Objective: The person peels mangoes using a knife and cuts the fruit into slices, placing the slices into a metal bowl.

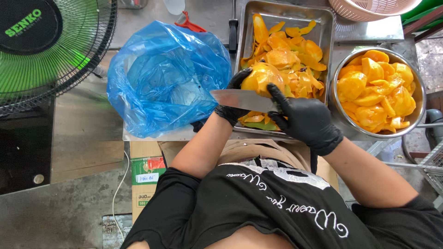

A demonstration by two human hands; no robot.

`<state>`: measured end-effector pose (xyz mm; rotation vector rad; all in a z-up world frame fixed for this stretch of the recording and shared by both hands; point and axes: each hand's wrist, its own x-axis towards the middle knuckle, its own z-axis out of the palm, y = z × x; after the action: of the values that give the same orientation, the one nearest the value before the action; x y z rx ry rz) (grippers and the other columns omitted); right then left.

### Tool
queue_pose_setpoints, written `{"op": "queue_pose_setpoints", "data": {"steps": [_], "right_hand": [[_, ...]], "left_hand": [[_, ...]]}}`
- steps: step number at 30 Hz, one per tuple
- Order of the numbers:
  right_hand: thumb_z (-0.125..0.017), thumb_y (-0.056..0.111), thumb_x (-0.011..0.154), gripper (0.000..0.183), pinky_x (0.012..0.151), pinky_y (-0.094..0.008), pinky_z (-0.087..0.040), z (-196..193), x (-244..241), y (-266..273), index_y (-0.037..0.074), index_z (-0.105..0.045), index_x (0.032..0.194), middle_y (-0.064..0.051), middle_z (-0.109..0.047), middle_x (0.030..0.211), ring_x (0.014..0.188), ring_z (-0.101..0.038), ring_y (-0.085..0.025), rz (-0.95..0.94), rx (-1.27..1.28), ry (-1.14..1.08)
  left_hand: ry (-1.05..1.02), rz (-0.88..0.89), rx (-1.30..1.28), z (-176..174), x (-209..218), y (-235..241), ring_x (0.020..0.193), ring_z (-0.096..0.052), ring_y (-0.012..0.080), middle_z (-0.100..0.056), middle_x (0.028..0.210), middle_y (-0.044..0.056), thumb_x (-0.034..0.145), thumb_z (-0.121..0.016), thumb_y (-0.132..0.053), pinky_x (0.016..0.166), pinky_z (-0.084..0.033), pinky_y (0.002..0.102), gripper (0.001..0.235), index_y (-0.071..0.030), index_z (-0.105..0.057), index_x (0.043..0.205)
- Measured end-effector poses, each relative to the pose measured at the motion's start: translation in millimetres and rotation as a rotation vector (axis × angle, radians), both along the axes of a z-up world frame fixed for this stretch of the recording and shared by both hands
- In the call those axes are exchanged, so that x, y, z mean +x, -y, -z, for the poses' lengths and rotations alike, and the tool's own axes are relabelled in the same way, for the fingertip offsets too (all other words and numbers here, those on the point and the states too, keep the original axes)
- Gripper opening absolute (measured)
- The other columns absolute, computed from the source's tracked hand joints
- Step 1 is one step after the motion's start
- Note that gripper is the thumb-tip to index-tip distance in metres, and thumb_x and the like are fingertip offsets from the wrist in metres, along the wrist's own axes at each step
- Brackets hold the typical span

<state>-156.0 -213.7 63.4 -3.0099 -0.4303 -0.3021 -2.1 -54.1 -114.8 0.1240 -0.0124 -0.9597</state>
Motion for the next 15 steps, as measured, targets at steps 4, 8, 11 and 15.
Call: {"op": "queue_pose_setpoints", "data": {"steps": [4,8,11,15], "right_hand": [[-0.067,0.041,0.092,0.074,0.049,-0.044,-0.049,-11.5,-3.3,14.7,0.017,-0.045,0.158,-0.008,-0.065,0.067,0.052,-0.063,-0.03,0.04,-0.08,-0.027],[-0.066,0.039,0.093,0.072,0.049,-0.044,-0.049,-10.5,0.9,12.8,0.02,-0.043,0.158,-0.007,-0.065,0.066,0.051,-0.063,-0.031,0.045,-0.03,-0.049],[-0.066,0.039,0.096,0.073,0.051,-0.045,-0.049,-11.5,5.7,11.5,0.019,-0.04,0.161,-0.011,-0.063,0.064,0.052,-0.061,-0.033,0.006,0.043,-0.052],[-0.066,0.041,0.092,0.077,0.049,-0.048,-0.049,-17.7,5.2,11.6,0.023,-0.036,0.16,-0.013,-0.063,0.059,0.049,-0.063,-0.036,0.072,0.071,-0.208]], "left_hand": [[0.035,-0.015,0.026,1.2,10.5,-9.0,0.119,-0.067,0.0303,-0.067,0.132,0.015,0.101,-0.066,-0.033,0.106,-0.053,0.048,0.048,-0.007,-0.056,0.141],[0.065,0.005,0.042,8.1,11.1,-8.5,0.121,-0.066,0.03,-0.066,0.133,0.015,0.101,-0.067,-0.031,0.107,-0.053,0.048,0.051,-0.006,-0.055,0.143],[0.115,-0.002,0.049,7.8,12.4,-9.9,0.122,-0.066,0.0298,-0.066,0.135,0.015,0.1,-0.068,-0.03,0.107,-0.053,0.047,0.053,-0.005,-0.053,0.145],[0.261,-0.059,0.063,-3.6,13.5,-17.5,0.123,-0.066,0.0295,-0.065,0.136,0.016,0.099,-0.069,-0.028,0.108,-0.053,0.047,0.056,-0.004,-0.051,0.146]]}}
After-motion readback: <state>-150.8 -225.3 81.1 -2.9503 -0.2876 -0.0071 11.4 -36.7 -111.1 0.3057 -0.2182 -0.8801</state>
